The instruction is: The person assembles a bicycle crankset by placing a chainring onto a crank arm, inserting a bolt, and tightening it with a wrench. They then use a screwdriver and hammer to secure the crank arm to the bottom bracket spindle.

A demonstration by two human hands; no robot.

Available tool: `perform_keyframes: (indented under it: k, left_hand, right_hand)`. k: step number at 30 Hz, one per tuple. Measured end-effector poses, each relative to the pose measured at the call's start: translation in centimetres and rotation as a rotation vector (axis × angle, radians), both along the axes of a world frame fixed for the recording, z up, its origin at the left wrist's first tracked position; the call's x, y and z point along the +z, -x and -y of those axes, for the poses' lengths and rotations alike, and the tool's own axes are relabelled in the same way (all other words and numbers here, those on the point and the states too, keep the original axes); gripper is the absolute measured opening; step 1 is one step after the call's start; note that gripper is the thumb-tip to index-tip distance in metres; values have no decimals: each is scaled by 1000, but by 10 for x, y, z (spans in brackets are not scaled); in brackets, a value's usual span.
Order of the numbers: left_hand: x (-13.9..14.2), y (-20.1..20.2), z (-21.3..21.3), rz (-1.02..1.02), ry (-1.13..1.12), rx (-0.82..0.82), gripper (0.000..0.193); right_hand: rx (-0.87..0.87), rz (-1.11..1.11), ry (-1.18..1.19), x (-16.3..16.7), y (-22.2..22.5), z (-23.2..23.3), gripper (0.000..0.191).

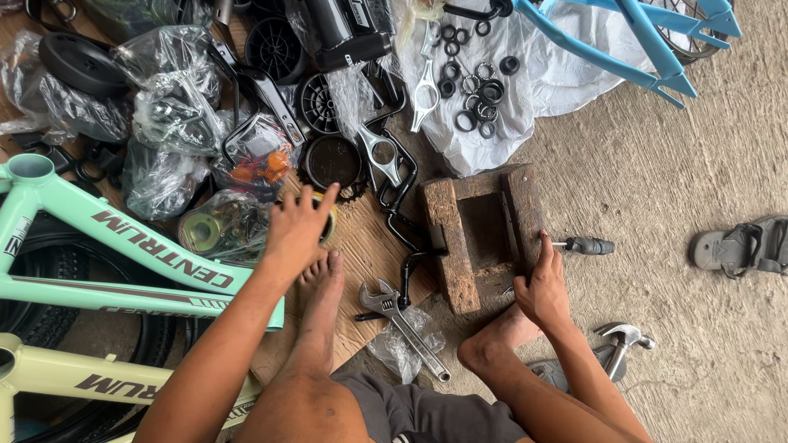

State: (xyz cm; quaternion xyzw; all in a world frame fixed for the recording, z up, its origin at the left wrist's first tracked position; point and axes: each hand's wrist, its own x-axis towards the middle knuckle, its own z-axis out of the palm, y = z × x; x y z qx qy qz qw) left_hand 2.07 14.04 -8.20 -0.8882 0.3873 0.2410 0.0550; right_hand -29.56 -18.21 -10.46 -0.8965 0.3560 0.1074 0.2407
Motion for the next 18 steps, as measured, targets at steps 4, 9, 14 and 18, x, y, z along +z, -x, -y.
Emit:
perform_keyframes:
  k: [4,9,14,18]
  left_hand:
    - [-8,14,14,75,-101,-87,129]
    - [-33,51,61,143,193,-291,64]
    - [-54,60,89,182,-102,-672,22]
    - [-47,48,84,106,35,-606,31]
  right_hand:
    - [-34,-33,-36,-2,3,2,101]
    - [-30,1,-31,-3,5,2,100]
    - [-45,37,-57,1,3,1,101]
    - [-53,48,-65,4,4,1,101]
